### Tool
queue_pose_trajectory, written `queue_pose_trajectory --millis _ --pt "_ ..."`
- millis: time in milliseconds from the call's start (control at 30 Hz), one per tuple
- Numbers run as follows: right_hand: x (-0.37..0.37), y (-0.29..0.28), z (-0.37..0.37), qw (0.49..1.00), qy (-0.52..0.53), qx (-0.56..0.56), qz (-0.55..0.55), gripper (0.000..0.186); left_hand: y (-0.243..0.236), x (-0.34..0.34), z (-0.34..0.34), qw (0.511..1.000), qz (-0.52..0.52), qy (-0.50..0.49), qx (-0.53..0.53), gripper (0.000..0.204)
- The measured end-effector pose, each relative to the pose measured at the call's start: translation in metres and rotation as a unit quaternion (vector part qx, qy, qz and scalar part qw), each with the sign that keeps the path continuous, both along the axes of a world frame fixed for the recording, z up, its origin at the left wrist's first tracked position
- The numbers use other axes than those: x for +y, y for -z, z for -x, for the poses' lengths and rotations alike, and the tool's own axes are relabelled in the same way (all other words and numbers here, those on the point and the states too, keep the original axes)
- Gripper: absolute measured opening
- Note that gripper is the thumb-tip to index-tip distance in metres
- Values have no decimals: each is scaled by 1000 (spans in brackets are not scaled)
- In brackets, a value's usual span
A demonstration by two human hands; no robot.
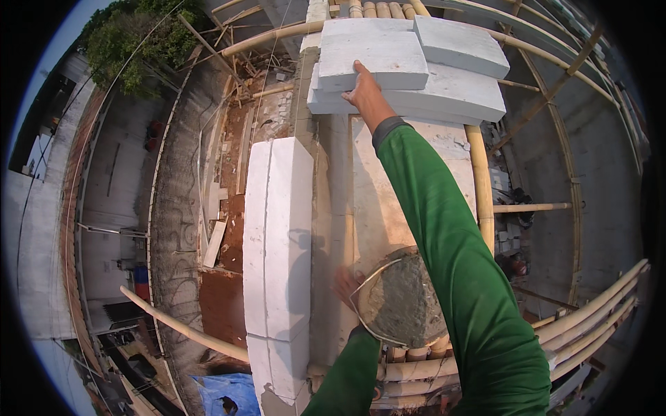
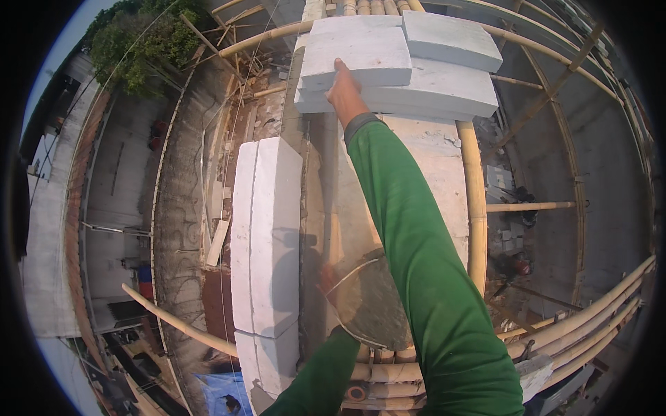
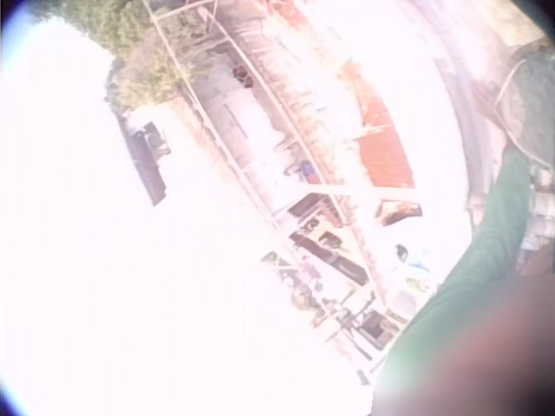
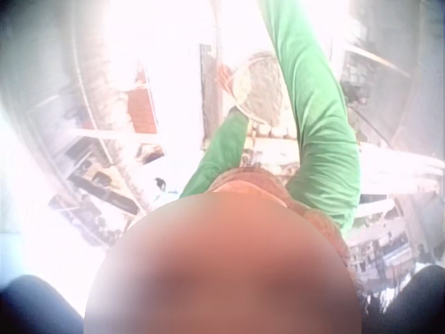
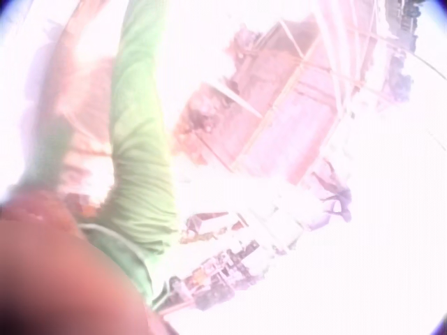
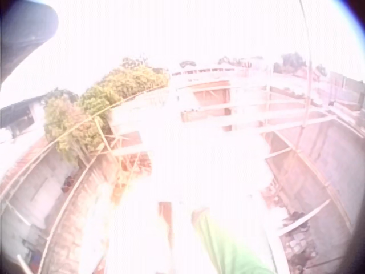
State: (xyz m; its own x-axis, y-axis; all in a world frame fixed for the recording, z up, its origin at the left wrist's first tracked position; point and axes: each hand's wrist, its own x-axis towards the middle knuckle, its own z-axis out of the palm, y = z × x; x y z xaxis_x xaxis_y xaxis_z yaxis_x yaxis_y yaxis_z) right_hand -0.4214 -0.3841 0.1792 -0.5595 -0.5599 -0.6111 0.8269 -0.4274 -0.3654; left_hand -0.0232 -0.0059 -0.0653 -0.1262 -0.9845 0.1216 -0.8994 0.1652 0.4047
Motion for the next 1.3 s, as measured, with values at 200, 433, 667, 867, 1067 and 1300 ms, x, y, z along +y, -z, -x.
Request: queue_pose_trajectory --millis 200,433,667,867,1067,1300 --pt "30 -1 -2 992 -28 72 -97 99 -8 0 1 1000 -8 5 17 62" --pt "147 27 -11 974 -146 171 11 111 -37 3 5 994 -44 52 82 65" --pt "149 3 -19 969 -100 225 -20 77 -88 8 0 936 -203 94 272 69" --pt "268 -72 -89 954 -128 257 86 71 -81 0 5 971 -121 112 173 73" --pt "392 -157 -177 912 -198 359 32 86 -39 -2 5 997 -35 61 25 76" --pt "542 -239 -307 921 -168 333 -111 78 -1 -10 11 997 19 5 -79 73"
